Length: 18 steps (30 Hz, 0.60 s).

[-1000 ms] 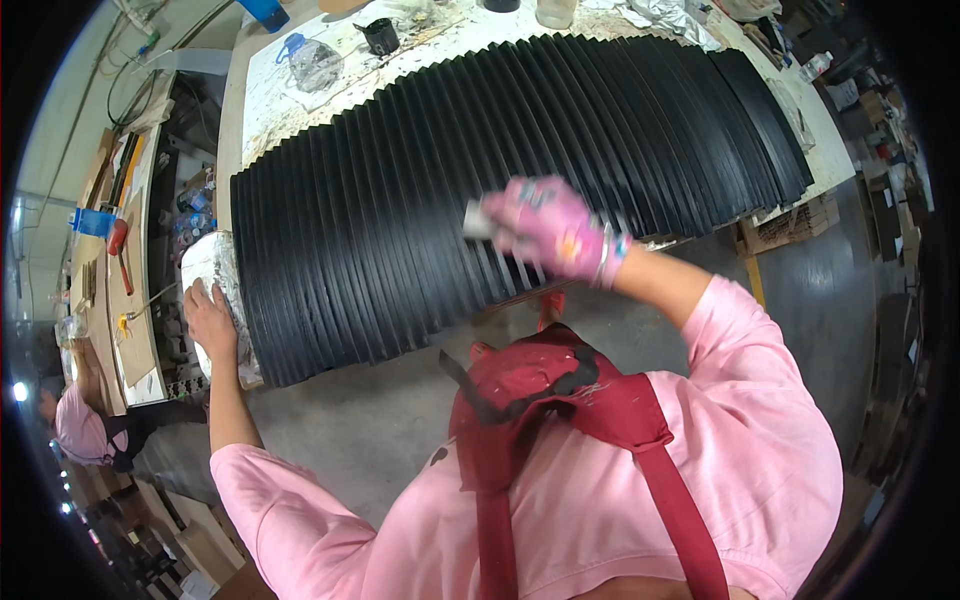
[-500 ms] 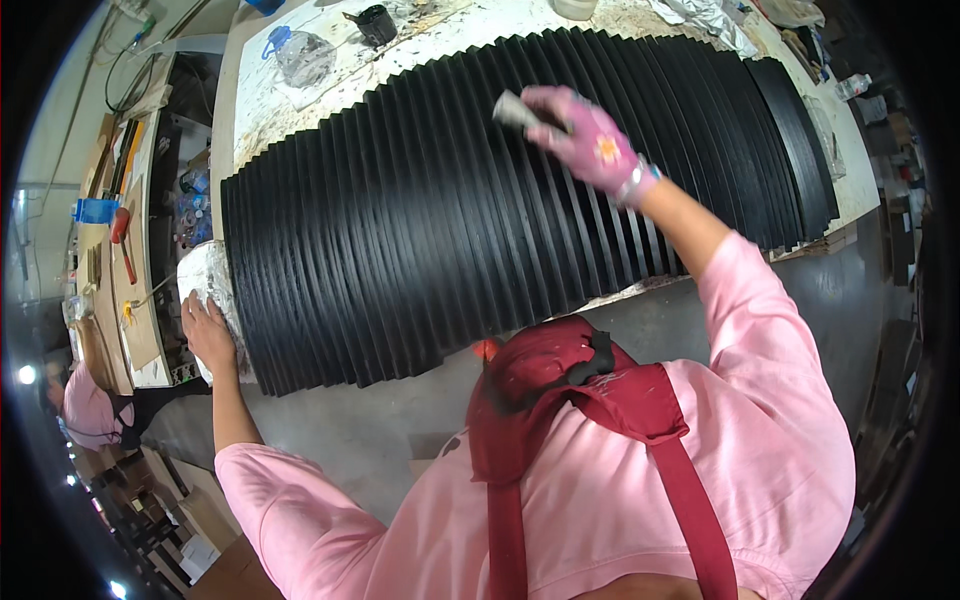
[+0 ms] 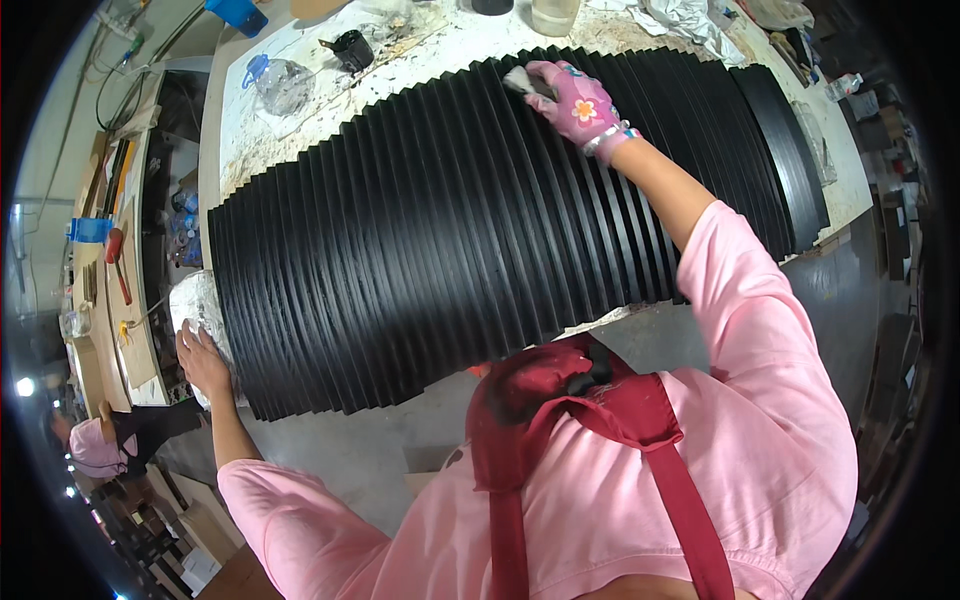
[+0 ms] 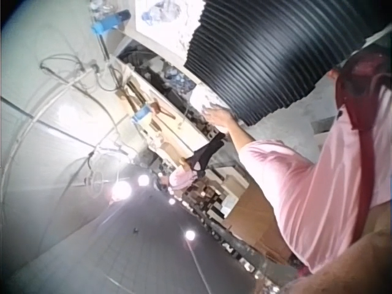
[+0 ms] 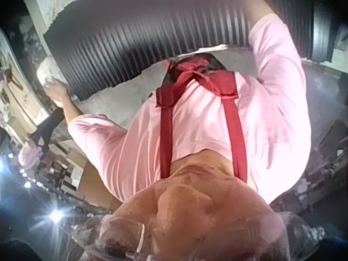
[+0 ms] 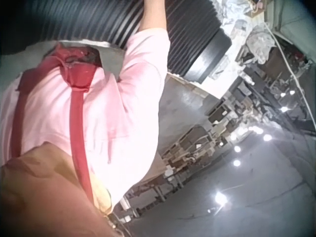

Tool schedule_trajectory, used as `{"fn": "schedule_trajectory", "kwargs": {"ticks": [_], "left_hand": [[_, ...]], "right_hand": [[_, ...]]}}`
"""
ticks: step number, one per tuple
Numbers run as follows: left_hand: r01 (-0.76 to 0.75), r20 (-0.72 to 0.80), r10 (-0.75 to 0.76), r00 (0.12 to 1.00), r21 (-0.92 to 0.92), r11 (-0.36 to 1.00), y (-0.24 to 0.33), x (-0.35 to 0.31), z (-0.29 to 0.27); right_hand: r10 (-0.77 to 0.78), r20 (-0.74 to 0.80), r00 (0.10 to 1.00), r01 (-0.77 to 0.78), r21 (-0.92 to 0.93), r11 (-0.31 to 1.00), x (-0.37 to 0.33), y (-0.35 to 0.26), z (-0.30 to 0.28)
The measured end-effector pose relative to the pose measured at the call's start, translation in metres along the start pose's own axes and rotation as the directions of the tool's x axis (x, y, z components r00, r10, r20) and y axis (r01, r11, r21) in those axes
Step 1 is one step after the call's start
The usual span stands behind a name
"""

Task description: The person wipes down a long black ribbed accordion-style machine cover using a white cloth and a cleaning solution from a bottle, then applies a dark polish or sealant to the surface with a small sponge.

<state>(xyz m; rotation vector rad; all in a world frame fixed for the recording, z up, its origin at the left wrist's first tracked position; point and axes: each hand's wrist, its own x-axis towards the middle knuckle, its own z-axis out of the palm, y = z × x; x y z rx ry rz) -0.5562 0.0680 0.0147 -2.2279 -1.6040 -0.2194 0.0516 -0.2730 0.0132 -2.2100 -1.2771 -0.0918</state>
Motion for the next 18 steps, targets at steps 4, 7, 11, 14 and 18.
{"fn": "schedule_trajectory", "kwargs": {"ticks": [4, 7, 11, 14, 18], "left_hand": [[0.044, 0.020, -0.044, 0.999, 0.034, 0.998, -0.008, -0.006, -0.001], [0.050, 0.016, -0.050, 0.999, 0.054, 0.997, -0.004, -0.011, -0.006], [-0.006, -0.039, 0.008, 0.999, 0.038, 0.999, -0.004, -0.006, -0.007], [-0.005, -0.031, 0.006, 0.999, 0.041, 0.999, -0.003, -0.005, -0.007], [-0.007, -0.017, 0.007, 1.000, 0.019, 1.000, 0.001, -0.008, -0.005]], "right_hand": [[-0.209, 0.259, 0.943, 0.270, -0.230, 0.935, -0.052, -0.071, 0.007], [-0.596, 0.312, 0.740, 0.581, 0.150, 0.800, -0.110, -0.098, -0.007], [-0.277, -0.019, 0.961, 0.276, -0.045, 0.960, -0.012, -0.035, -0.005], [0.050, -0.167, 0.985, -0.059, -0.051, 0.997, 0.051, 0.013, -0.005], [-0.178, 0.146, 0.973, 0.207, -0.223, 0.952, 0.011, -0.022, 0.018]]}}
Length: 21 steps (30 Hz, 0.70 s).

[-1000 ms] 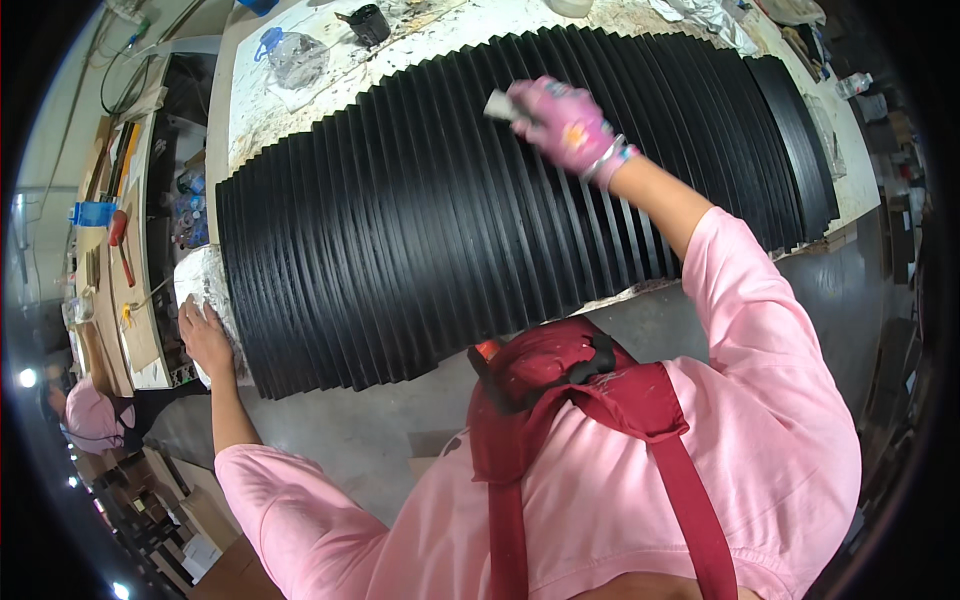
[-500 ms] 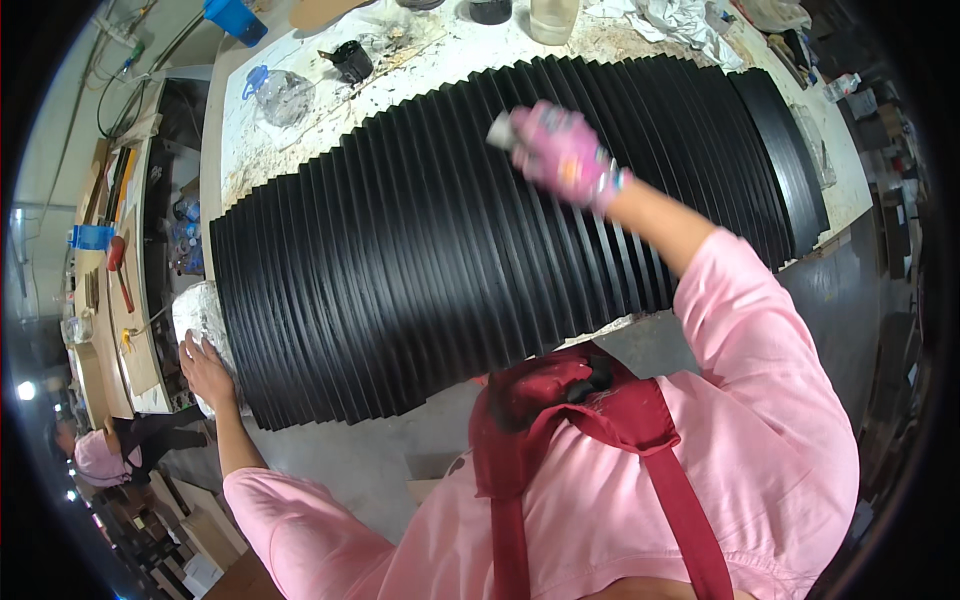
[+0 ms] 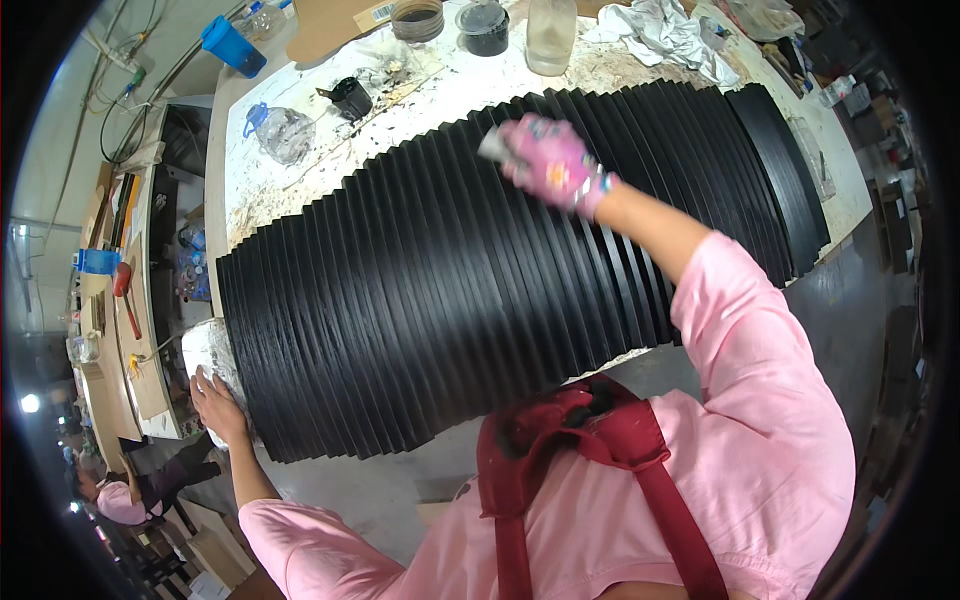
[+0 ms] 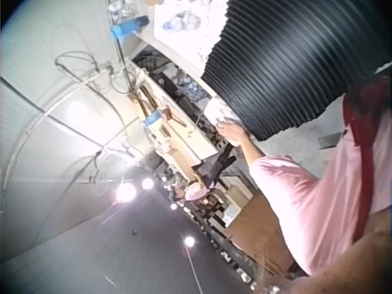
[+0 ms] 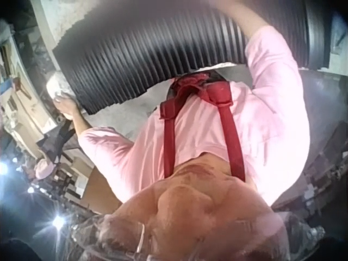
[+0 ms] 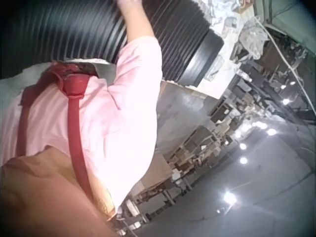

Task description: The person wipes down a long black ribbed accordion-style machine cover using a white cloth and a cleaning solution from a bottle, then applies a dark polish or sealant to the surface with a small sponge.

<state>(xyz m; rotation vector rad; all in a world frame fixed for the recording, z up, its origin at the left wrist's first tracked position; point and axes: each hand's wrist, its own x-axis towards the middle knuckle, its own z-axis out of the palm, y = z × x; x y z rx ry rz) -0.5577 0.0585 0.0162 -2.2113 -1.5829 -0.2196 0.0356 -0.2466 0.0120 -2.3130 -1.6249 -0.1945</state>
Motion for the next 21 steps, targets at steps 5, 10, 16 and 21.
{"fn": "schedule_trajectory", "kwargs": {"ticks": [5, 10, 16, 21], "left_hand": [[0.006, -0.009, -0.005, 1.000, 0.018, 1.000, -0.003, 0.001, -0.007], [0.001, 0.000, -0.001, 1.000, 0.012, 1.000, -0.004, 0.002, -0.002], [0.008, -0.012, -0.008, 1.000, 0.025, 1.000, -0.005, -0.001, -0.005], [0.004, -0.001, -0.004, 1.000, -0.001, 1.000, 0.000, 0.004, -0.004]], "right_hand": [[0.008, -0.122, 0.992, 0.010, 0.145, 0.989, 0.019, 0.014, -0.010], [0.026, -0.044, 0.999, -0.027, -0.019, 0.999, 0.028, 0.016, 0.007], [-0.103, 0.016, 0.995, 0.099, 0.165, 0.981, 0.013, 0.001, -0.016], [0.044, -0.069, 0.997, -0.050, -0.087, 0.995, 0.029, 0.020, 0.007]]}}
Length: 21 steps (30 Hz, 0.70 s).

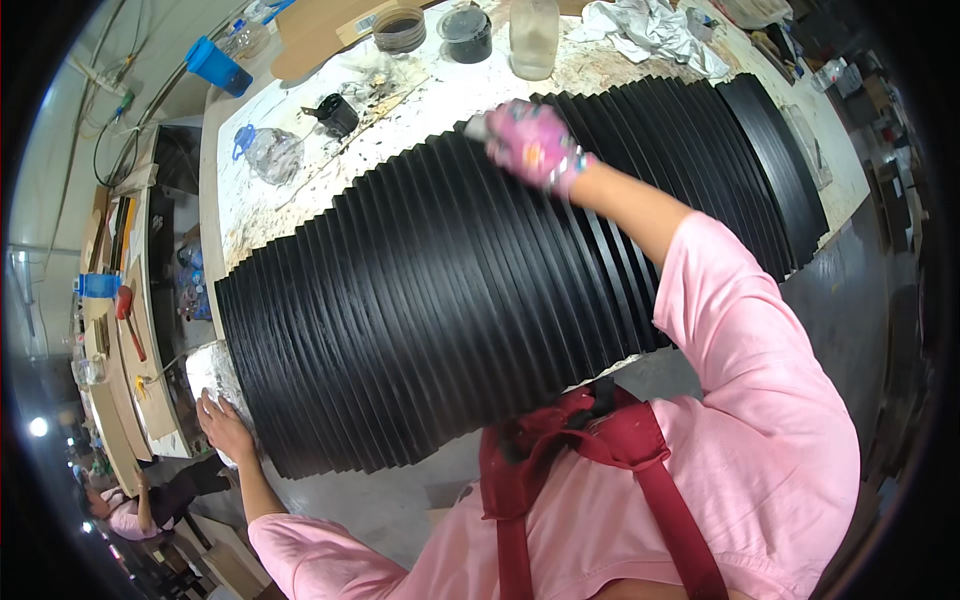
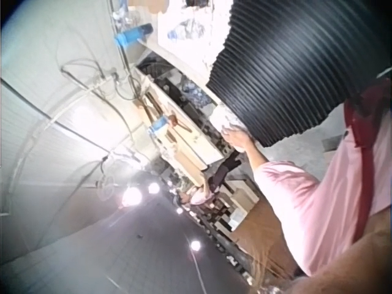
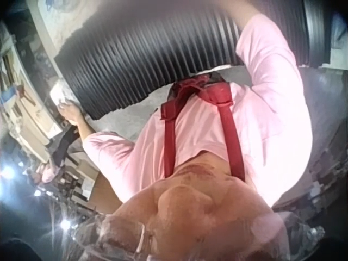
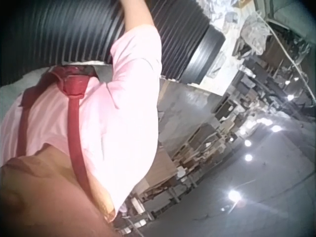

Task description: The person wipes down a long black ribbed accordion-style machine cover using a white cloth and a cleaning solution from a bottle, then applies a dark polish or sealant to the surface with a small sponge.

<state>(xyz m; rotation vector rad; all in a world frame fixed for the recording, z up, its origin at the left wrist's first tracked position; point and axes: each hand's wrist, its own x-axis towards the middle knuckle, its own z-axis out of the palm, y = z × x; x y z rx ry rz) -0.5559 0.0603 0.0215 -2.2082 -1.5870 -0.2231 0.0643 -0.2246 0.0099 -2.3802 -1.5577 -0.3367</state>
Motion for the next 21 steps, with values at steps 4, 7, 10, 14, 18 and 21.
{"fn": "schedule_trajectory", "kwargs": {"ticks": [4, 7, 10, 14, 18, 21], "left_hand": [[0.018, 0.012, -0.019, 1.000, 0.020, 1.000, -0.009, -0.010, 0.001], [0.006, -0.008, -0.006, 1.000, 0.024, 1.000, -0.007, -0.006, 0.002], [-0.007, -0.031, 0.007, 1.000, 0.018, 1.000, -0.007, -0.001, 0.007], [0.000, -0.023, 0.000, 1.000, 0.032, 0.999, -0.008, -0.002, 0.012], [-0.001, -0.017, 0.001, 1.000, 0.016, 1.000, -0.010, -0.004, 0.005], [0.043, 0.018, -0.044, 0.999, 0.046, 0.998, 0.001, -0.001, 0.003]], "right_hand": [[-0.444, 0.078, 0.893, 0.377, 0.410, 0.830, -0.082, -0.065, -0.044], [-0.249, -0.054, 0.967, 0.254, 0.248, 0.935, -0.048, -0.024, -0.048], [0.279, 0.106, 0.954, -0.298, 0.351, 0.887, 0.001, 0.051, -0.044], [0.005, -0.045, 0.999, -0.005, 0.002, 1.000, -0.034, 0.054, -0.015], [-0.247, 0.186, 0.951, 0.201, 0.236, 0.951, -0.071, 0.003, -0.050], [0.108, -0.026, 0.994, -0.100, 0.209, 0.973, -0.021, 0.061, -0.037]]}}
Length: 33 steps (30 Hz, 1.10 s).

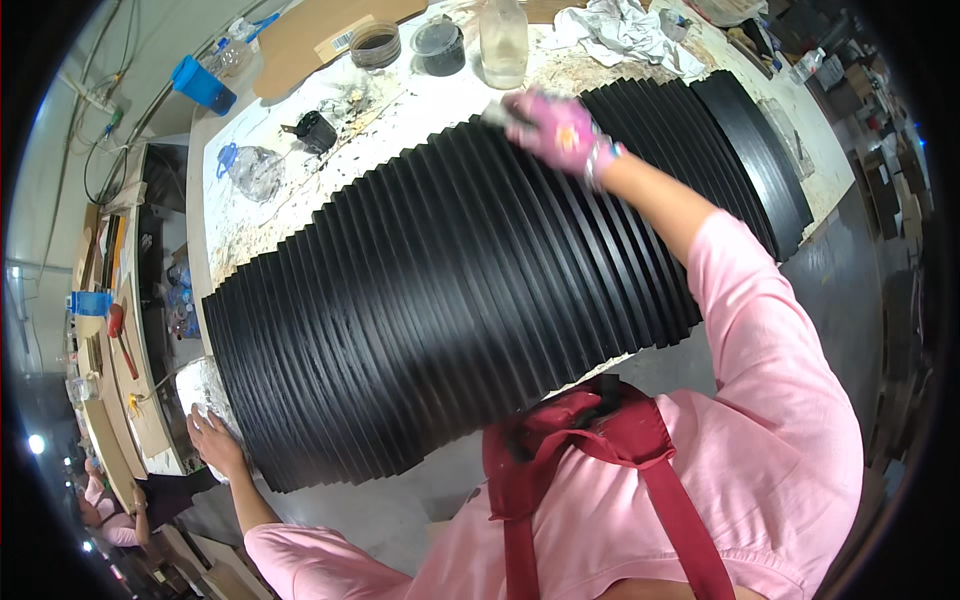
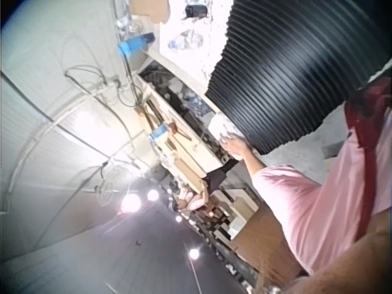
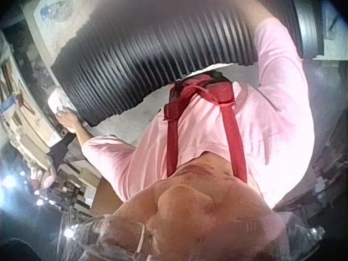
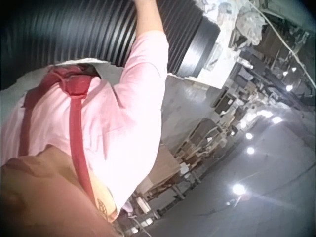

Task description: The person wipes down a long black ribbed accordion-style machine cover using a white cloth and a cleaning solution from a bottle, then applies a dark polish or sealant to the surface with a small sponge.

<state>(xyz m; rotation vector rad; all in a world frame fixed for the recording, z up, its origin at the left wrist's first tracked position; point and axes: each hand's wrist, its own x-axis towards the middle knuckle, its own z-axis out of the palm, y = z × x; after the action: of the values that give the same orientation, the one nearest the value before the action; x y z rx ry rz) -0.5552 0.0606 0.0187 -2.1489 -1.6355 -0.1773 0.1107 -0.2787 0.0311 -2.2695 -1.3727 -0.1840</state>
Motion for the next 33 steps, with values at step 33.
{"fn": "schedule_trajectory", "kwargs": {"ticks": [33], "left_hand": [[0.035, 0.014, -0.034, 0.999, -0.014, 0.999, -0.026, 0.001, 0.019]], "right_hand": [[-0.398, 0.295, 0.869, 0.332, 0.249, 0.910, -0.238, -0.172, 0.002]]}}
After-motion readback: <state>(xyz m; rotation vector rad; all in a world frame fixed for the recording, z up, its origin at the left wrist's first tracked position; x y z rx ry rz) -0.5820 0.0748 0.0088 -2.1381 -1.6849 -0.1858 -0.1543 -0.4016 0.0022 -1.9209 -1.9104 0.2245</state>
